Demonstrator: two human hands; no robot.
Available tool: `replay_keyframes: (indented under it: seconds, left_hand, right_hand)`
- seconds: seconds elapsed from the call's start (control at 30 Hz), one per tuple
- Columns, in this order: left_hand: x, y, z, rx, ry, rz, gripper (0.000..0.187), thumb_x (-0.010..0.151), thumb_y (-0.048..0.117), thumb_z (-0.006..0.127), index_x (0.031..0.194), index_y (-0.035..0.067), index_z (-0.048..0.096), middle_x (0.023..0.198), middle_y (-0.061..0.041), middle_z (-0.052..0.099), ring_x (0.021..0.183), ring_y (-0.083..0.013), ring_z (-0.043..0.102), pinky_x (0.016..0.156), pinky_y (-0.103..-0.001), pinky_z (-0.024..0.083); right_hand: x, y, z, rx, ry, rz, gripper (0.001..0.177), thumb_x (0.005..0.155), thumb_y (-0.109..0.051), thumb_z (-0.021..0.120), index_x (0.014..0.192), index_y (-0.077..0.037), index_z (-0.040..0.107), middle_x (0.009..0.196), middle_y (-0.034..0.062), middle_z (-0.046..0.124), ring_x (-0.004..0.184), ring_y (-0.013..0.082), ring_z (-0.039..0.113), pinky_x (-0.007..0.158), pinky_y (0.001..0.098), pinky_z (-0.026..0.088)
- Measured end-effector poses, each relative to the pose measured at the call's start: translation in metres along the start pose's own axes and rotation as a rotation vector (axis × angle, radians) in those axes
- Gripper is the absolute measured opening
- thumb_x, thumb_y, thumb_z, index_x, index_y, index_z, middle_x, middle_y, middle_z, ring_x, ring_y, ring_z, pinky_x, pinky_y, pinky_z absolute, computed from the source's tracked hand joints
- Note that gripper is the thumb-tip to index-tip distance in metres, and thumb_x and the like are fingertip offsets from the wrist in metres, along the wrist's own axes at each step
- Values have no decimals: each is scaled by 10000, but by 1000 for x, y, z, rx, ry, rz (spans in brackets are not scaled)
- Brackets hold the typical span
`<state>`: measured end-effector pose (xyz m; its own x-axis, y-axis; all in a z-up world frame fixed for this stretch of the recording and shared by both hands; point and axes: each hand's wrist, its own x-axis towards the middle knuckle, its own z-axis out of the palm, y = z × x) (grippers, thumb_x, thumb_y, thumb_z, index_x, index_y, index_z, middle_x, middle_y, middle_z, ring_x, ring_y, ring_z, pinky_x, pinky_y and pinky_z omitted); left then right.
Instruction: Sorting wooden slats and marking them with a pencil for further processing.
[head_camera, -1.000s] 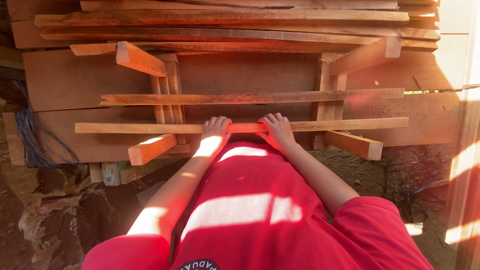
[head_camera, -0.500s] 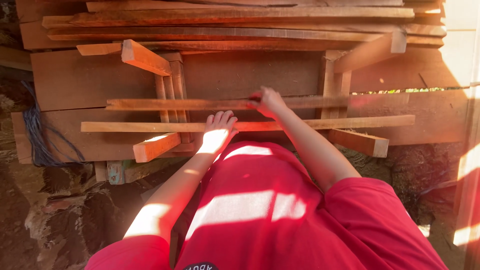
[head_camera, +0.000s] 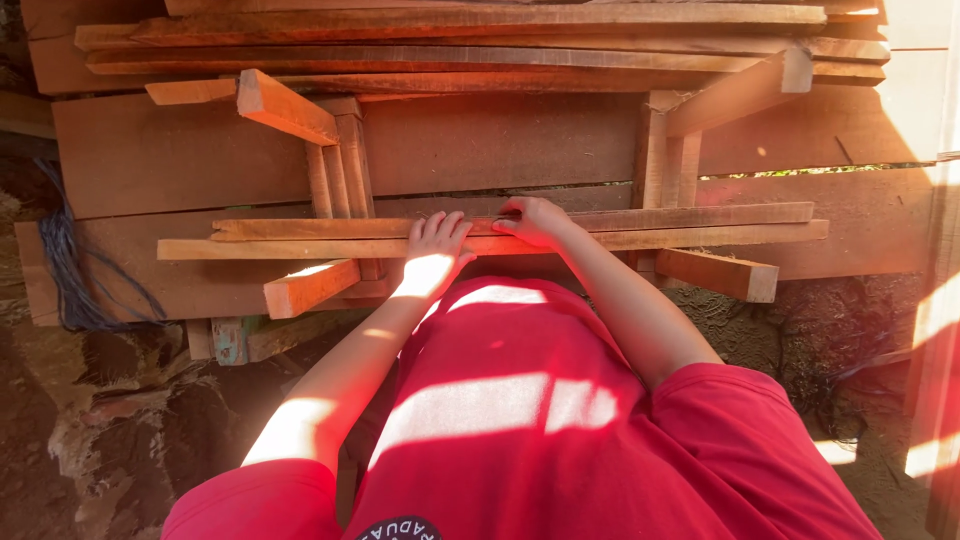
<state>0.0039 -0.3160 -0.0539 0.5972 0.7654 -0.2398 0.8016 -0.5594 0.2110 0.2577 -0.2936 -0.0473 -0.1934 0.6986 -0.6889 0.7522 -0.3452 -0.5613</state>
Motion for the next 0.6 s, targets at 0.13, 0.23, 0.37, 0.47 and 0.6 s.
replay_keyframes:
  seconds: [0.13, 0.23, 0.37, 0.47, 0.6]
  left_hand:
    - [-3, 2, 12, 30, 45, 20, 608, 877, 471, 746, 1405, 264, 528, 1507, -17, 447, 1407, -301, 409, 1130, -524, 330]
    - [-7, 7, 0, 45, 71, 25, 647, 921, 452, 721, 1486, 251, 478, 1544, -32, 443, 1441, -310, 396, 1164, -539, 299]
    - [-8, 3, 3, 162, 200, 79, 622, 933, 517, 670, 1480, 260, 523, 1617, -49, 419, 1496, -347, 348, 1212, -611, 207]
    - [-11, 1, 10, 215, 269, 68, 720, 923, 563, 651, 1543, 252, 455, 1648, -53, 388, 1521, -351, 323, 1242, -608, 176]
    - [-12, 0, 10, 233, 286, 52, 810, 894, 585, 687, 1570, 221, 426, 1662, -73, 365, 1534, -371, 292, 1246, -620, 161]
  right_hand:
    - [-2, -3, -8, -154, -88, -62, 519, 978, -492, 598, 1335, -120, 659, 1261, 178, 705, 1194, 400, 649, 984, 534, 523]
    - [-1, -6, -9, -318, -11, -110, 505, 943, -516, 623, 1276, -138, 658, 1156, 151, 733, 1095, 368, 697, 911, 529, 565]
    - [1, -3, -14, -521, 264, -339, 426, 957, -427, 647, 1183, -88, 525, 987, 145, 646, 979, 336, 666, 823, 474, 528]
    - [-3, -1, -10, -462, 365, -395, 458, 970, -529, 633, 1128, -112, 525, 976, 94, 596, 1006, 297, 614, 850, 442, 480]
    - [3, 19, 13, -335, 478, -526, 433, 845, -498, 794, 962, -166, 541, 877, 14, 511, 913, 282, 585, 748, 403, 504]
